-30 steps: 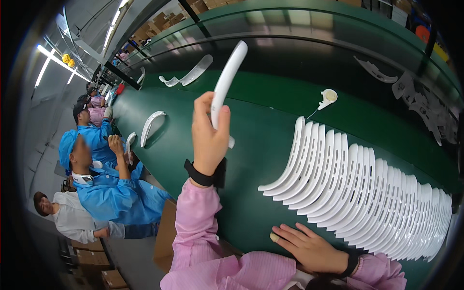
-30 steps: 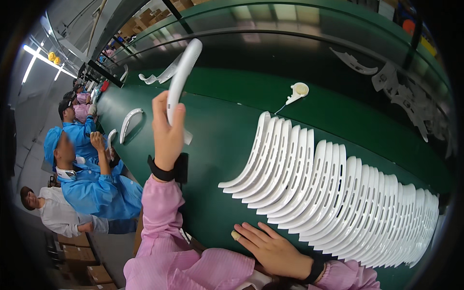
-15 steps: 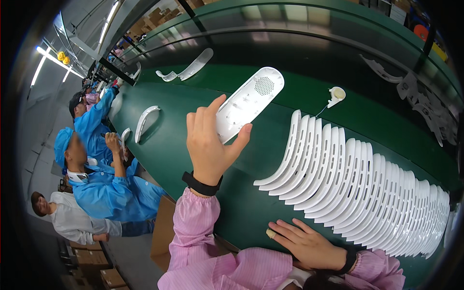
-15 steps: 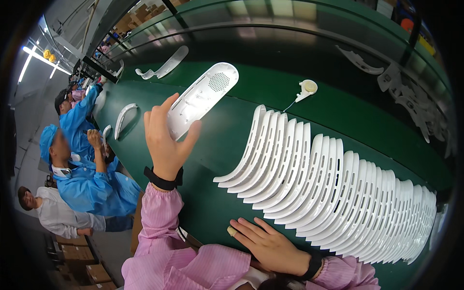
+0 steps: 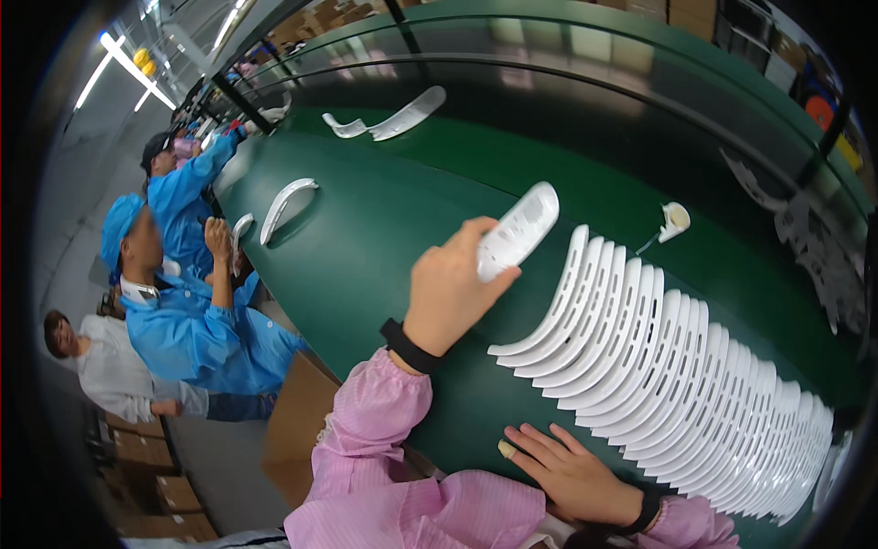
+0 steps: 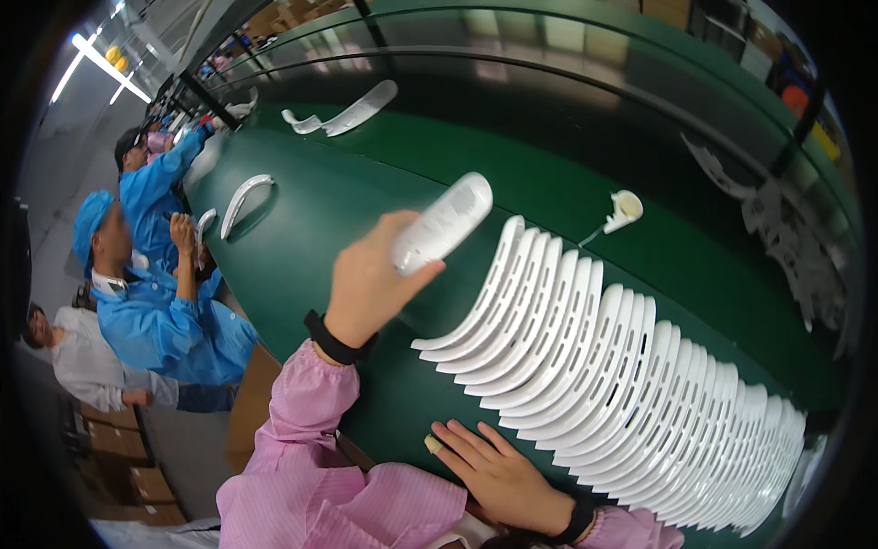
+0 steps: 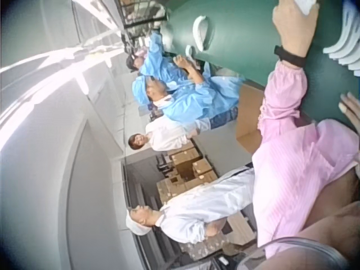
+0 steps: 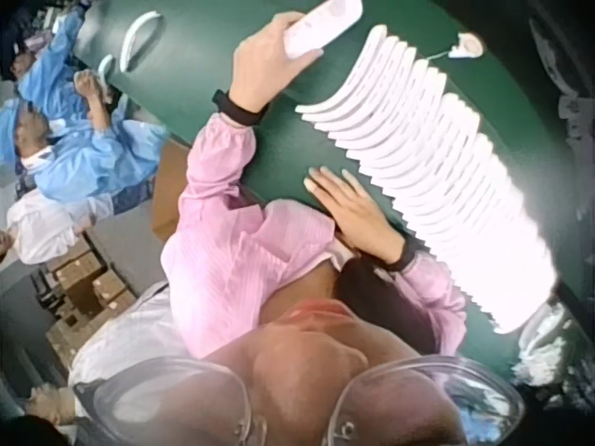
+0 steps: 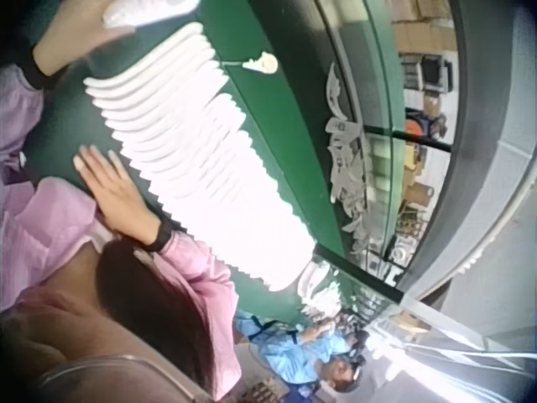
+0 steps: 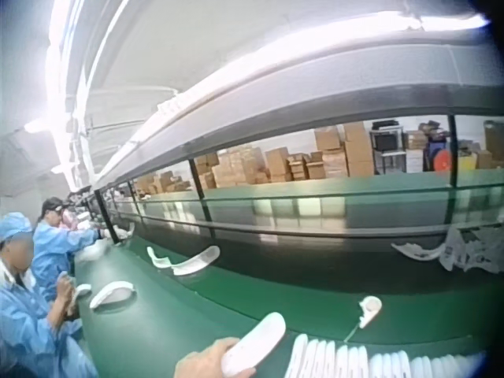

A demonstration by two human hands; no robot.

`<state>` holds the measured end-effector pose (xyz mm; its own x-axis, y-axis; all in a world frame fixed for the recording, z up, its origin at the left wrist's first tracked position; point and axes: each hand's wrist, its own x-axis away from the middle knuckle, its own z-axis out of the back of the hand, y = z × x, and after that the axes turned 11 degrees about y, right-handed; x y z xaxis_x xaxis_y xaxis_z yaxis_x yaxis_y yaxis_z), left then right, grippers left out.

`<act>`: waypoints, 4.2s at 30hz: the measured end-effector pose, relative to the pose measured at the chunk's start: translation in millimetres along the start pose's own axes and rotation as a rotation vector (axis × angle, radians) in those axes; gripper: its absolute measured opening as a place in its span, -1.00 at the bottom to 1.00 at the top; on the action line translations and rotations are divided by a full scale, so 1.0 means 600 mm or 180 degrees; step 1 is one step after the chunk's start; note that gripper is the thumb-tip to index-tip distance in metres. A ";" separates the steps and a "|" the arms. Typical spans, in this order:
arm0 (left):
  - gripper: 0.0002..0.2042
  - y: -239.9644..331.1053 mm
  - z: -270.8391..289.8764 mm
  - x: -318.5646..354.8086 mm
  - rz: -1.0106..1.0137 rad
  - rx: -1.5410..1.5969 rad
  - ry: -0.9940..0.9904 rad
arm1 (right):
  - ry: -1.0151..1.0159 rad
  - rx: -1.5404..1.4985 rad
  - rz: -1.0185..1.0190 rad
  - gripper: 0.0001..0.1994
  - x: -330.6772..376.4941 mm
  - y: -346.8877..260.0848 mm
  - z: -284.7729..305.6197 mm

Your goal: Assembling and sorting white plastic components on a factory assembly line.

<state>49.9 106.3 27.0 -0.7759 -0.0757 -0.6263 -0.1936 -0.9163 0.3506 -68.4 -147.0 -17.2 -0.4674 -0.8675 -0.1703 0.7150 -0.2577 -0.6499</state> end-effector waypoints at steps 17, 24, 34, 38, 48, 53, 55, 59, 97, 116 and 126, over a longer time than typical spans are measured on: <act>-0.60 -0.028 0.019 0.014 0.0437 0.2142 -0.1805 | -0.0239 0.0143 -0.0013 -0.27 -0.008 -0.020 0.009; -0.55 -0.073 -0.034 0.043 -0.0094 0.0567 -0.1094 | -0.0597 0.0169 -0.0136 -0.10 -0.026 -0.021 0.015; -0.56 -0.071 -0.051 0.042 -0.0181 0.0680 -0.1091 | -0.0451 0.0263 -0.0147 -0.17 -0.023 -0.041 0.021; -0.56 -0.070 -0.060 0.058 -0.0027 0.0585 -0.1105 | -0.0455 0.0189 0.0008 -0.09 -0.022 -0.060 0.022; -0.60 -0.069 -0.054 0.052 0.0217 0.0699 -0.1155 | -0.0880 0.0795 0.0022 -0.10 -0.034 -0.089 0.036; -0.61 -0.071 -0.051 0.047 0.0235 0.0668 -0.1188 | -0.0743 0.0750 0.0081 -0.12 -0.037 -0.088 0.033; -0.61 -0.073 -0.054 0.047 0.0213 0.0648 -0.1185 | -0.0822 0.0680 0.0021 -0.14 -0.041 -0.093 0.037; -0.61 -0.073 -0.057 0.048 0.0176 0.0676 -0.1145 | -0.0770 0.0734 0.0030 -0.17 -0.032 -0.080 0.027; -0.61 -0.081 -0.031 0.039 0.0236 0.0684 -0.1210 | -0.0629 0.0444 -0.0150 -0.13 -0.047 -0.093 0.028; -0.61 -0.083 -0.026 0.035 0.0189 0.0647 -0.1222 | -0.0787 0.0571 -0.0194 -0.06 -0.054 -0.091 0.030; -0.61 -0.083 -0.037 0.045 0.0189 0.0637 -0.1182 | -0.0783 0.0546 -0.0168 -0.05 -0.048 -0.087 0.027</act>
<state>51.8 141.4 -22.8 -0.9457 0.0544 -0.3203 -0.2264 -0.8175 0.5296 -83.6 -115.3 33.5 -0.3812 -0.9227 0.0585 0.7802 -0.3550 -0.5150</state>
